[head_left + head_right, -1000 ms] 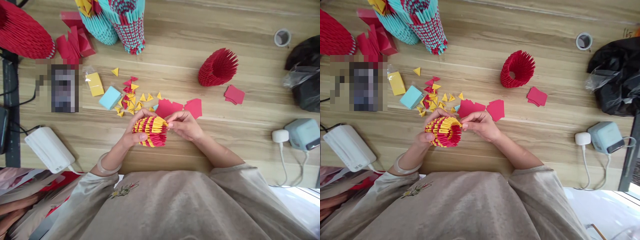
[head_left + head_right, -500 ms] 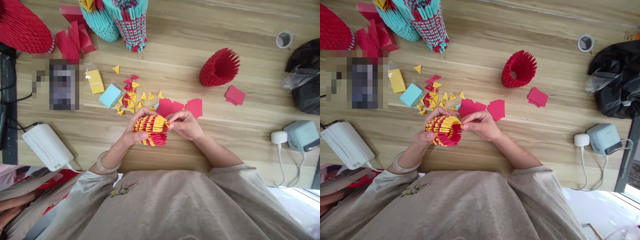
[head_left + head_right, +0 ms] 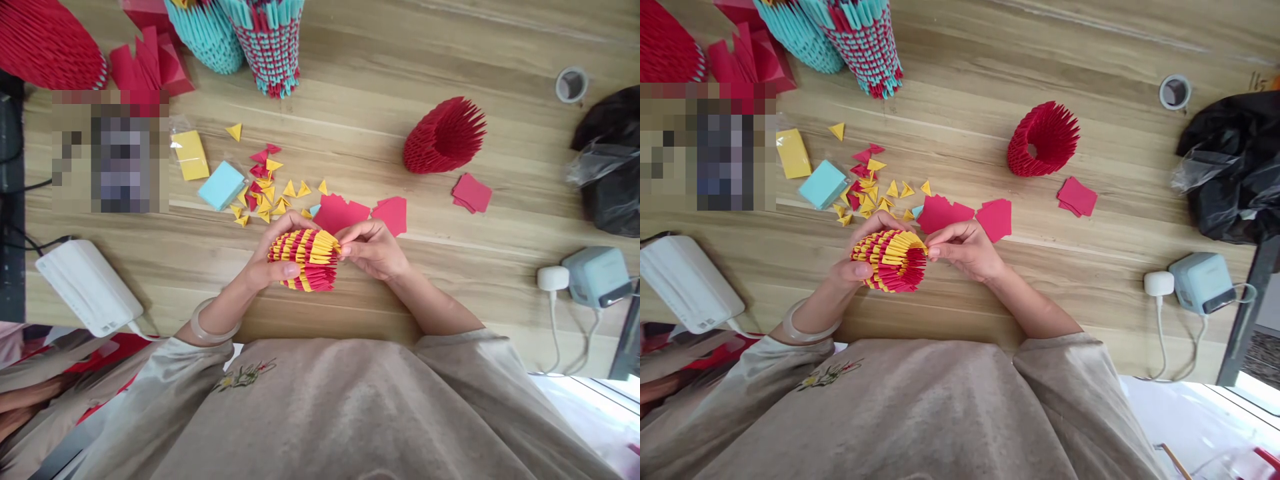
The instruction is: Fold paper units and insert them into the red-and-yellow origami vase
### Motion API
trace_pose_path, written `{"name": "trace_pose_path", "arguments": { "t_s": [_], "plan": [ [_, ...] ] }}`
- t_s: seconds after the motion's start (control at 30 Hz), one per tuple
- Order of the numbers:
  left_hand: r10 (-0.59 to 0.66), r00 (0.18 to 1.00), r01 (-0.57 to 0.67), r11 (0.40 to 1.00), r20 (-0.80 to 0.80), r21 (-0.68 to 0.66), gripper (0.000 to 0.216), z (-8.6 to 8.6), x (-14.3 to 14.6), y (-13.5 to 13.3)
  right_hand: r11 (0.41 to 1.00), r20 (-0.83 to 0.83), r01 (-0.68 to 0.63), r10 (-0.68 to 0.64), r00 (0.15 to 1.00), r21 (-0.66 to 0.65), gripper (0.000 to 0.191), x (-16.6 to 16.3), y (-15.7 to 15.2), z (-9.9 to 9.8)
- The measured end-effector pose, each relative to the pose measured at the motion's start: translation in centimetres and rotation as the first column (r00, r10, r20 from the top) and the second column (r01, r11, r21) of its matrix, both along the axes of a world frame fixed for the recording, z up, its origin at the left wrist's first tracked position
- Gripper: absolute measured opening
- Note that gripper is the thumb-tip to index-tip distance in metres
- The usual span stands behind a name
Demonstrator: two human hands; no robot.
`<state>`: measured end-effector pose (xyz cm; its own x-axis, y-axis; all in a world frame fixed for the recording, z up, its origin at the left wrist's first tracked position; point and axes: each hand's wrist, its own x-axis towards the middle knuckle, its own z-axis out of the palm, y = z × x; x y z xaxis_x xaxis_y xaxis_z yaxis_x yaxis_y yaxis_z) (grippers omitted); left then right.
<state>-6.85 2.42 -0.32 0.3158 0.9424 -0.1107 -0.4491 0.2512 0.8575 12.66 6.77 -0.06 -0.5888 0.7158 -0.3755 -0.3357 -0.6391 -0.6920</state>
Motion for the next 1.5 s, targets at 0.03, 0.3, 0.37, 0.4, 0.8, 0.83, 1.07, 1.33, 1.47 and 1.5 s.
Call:
{"name": "trace_pose_path", "arguments": {
  "t_s": [0.03,0.3,0.37,0.4,0.8,0.83,1.07,1.33,1.47,1.5],
  "plan": [
    [-0.004,1.000,0.004,1.000,-0.012,0.004,0.051,0.03,-0.03,0.00,1.000,0.003,0.000,0.000,1.000,-0.003,0.017,0.01,-0.02,0.03],
    [-0.017,0.999,0.018,1.000,-0.050,0.020,0.053,-0.13,-0.29,-0.01,0.997,0.012,0.002,-0.001,1.000,-0.078,0.018,-0.01,-0.18,0.09],
    [-0.026,0.999,0.028,0.999,-0.045,0.040,0.055,-0.32,-0.37,0.07,0.996,0.009,0.003,-0.002,1.000,-0.086,0.018,-0.04,-0.20,-0.01],
    [-0.030,0.999,0.032,0.998,-0.044,0.047,0.056,-0.38,-0.40,0.12,0.996,0.015,0.008,-0.007,1.000,-0.090,0.018,-0.06,-0.21,-0.07],
    [-0.039,0.998,0.039,0.999,-0.041,0.015,0.054,-0.06,-0.46,0.41,0.982,-0.016,-0.003,0.000,1.000,-0.187,0.018,-0.22,-0.43,-0.35],
    [-0.035,0.999,0.035,0.999,-0.040,0.017,0.053,-0.10,-0.42,0.43,0.980,-0.015,-0.006,0.003,1.000,-0.198,0.018,-0.22,-0.45,-0.38],
    [-0.013,1.000,0.014,1.000,-0.025,0.016,0.054,-0.07,-0.22,0.52,0.980,-0.038,-0.015,0.007,0.999,-0.197,0.020,-0.23,-0.42,-0.50],
    [-0.034,0.999,0.032,0.998,-0.030,-0.055,0.053,0.57,-0.21,0.66,0.980,-0.102,-0.054,0.035,0.994,-0.193,0.018,-0.19,-0.49,-0.72],
    [-0.062,0.998,0.062,0.998,-0.004,-0.022,0.054,0.40,-0.48,0.79,0.976,-0.098,-0.054,0.034,0.995,-0.209,0.018,-0.30,-0.60,-0.66],
    [-0.072,0.997,0.072,0.997,-0.003,-0.016,0.055,0.36,-0.57,0.82,0.976,-0.093,-0.053,0.034,0.995,-0.211,0.019,-0.33,-0.61,-0.65]
  ]
}}
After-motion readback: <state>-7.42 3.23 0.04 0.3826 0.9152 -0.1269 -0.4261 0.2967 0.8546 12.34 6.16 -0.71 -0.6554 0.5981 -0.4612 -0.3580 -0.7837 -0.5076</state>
